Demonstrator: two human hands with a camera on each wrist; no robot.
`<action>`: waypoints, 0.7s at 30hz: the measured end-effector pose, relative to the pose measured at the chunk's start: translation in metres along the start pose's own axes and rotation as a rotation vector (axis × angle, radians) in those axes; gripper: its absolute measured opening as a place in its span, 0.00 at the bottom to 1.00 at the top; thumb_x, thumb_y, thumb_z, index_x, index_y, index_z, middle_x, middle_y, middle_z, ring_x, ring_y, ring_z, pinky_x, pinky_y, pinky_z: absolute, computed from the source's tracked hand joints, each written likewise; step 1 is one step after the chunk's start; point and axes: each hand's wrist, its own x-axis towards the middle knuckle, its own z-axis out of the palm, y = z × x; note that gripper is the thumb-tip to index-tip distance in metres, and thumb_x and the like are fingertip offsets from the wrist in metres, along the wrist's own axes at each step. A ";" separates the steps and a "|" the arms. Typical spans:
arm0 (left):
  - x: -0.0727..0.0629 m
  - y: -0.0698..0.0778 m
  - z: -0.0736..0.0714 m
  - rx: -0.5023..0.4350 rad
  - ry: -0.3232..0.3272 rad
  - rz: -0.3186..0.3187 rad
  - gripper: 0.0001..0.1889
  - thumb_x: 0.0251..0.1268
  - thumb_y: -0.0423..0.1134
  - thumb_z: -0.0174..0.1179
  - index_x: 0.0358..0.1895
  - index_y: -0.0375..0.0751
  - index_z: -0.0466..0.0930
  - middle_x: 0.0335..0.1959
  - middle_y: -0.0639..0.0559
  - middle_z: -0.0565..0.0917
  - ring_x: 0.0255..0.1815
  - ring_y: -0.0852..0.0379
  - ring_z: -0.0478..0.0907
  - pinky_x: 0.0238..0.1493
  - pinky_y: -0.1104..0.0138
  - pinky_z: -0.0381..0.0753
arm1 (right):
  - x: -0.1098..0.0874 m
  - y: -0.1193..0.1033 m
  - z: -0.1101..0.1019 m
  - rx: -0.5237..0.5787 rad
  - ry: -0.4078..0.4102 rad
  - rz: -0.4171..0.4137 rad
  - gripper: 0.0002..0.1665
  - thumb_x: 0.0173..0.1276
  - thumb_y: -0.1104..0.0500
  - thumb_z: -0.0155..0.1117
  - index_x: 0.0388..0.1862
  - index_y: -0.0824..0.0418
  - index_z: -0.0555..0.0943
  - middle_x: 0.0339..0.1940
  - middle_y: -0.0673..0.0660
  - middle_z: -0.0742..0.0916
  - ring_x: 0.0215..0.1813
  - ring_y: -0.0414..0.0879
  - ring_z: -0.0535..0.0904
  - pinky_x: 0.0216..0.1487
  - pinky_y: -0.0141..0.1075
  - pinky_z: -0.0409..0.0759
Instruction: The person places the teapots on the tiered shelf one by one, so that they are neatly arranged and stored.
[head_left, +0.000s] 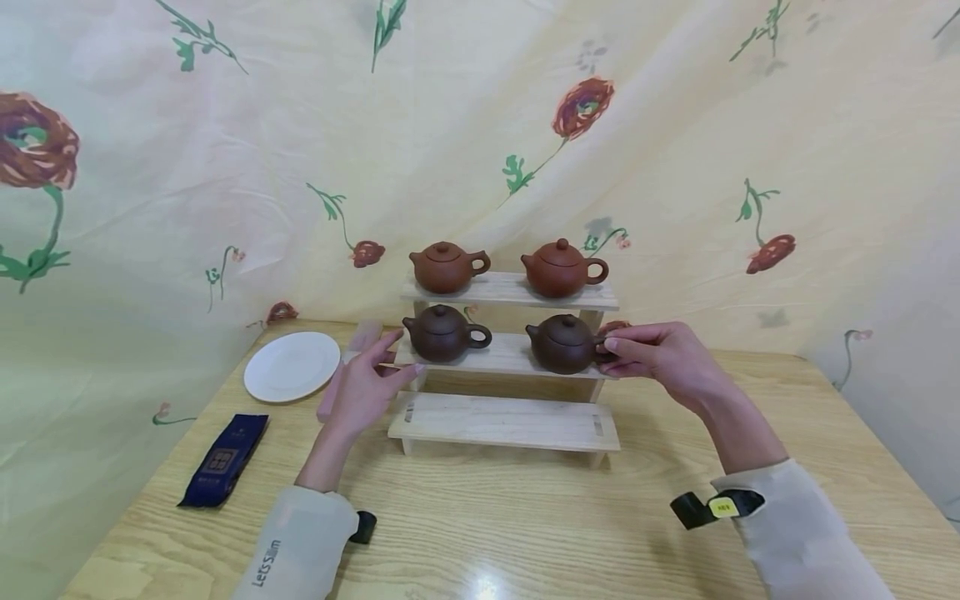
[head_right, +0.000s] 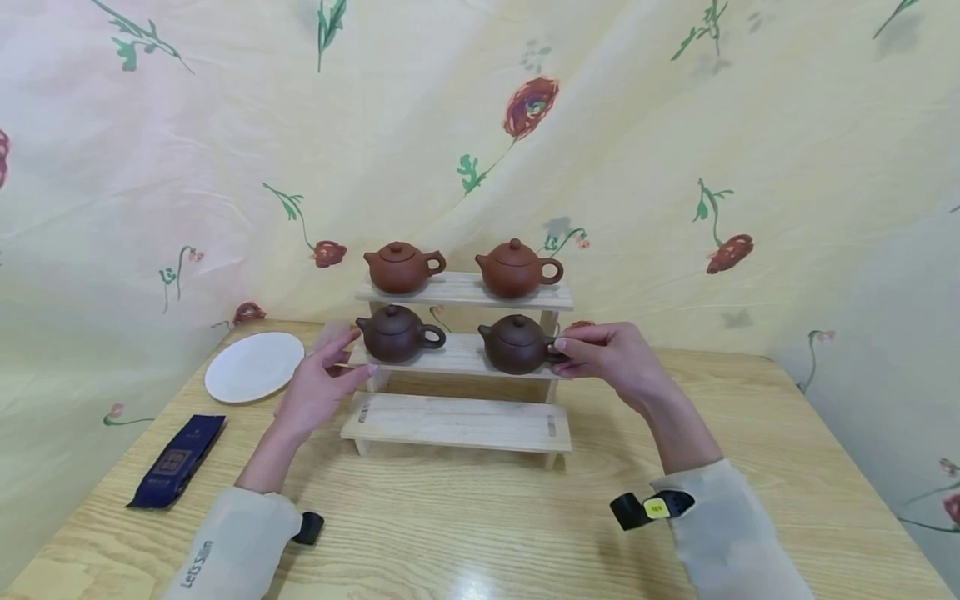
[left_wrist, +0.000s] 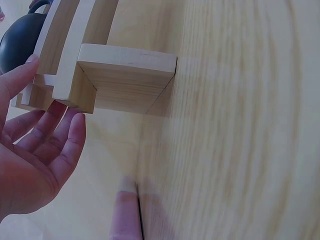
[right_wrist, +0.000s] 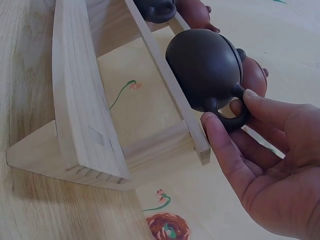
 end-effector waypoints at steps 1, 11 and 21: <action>0.000 0.000 0.000 0.002 0.000 0.002 0.37 0.68 0.44 0.72 0.79 0.44 0.70 0.60 0.35 0.82 0.52 0.43 0.86 0.40 0.71 0.82 | 0.000 0.000 0.000 0.002 0.001 0.004 0.15 0.79 0.64 0.63 0.57 0.73 0.86 0.43 0.49 0.92 0.42 0.44 0.92 0.49 0.39 0.90; -0.001 0.000 0.001 0.011 -0.004 -0.009 0.38 0.68 0.45 0.73 0.80 0.46 0.70 0.61 0.36 0.82 0.53 0.44 0.86 0.41 0.70 0.82 | 0.000 0.003 -0.003 0.019 0.002 0.010 0.13 0.79 0.63 0.64 0.55 0.67 0.88 0.45 0.47 0.91 0.43 0.44 0.92 0.50 0.39 0.89; -0.001 0.000 0.001 0.011 0.000 -0.001 0.38 0.68 0.45 0.73 0.79 0.45 0.70 0.61 0.35 0.82 0.53 0.43 0.86 0.41 0.71 0.82 | 0.003 0.003 -0.005 -0.014 -0.021 0.024 0.22 0.80 0.63 0.63 0.63 0.79 0.80 0.44 0.50 0.91 0.44 0.44 0.92 0.50 0.39 0.90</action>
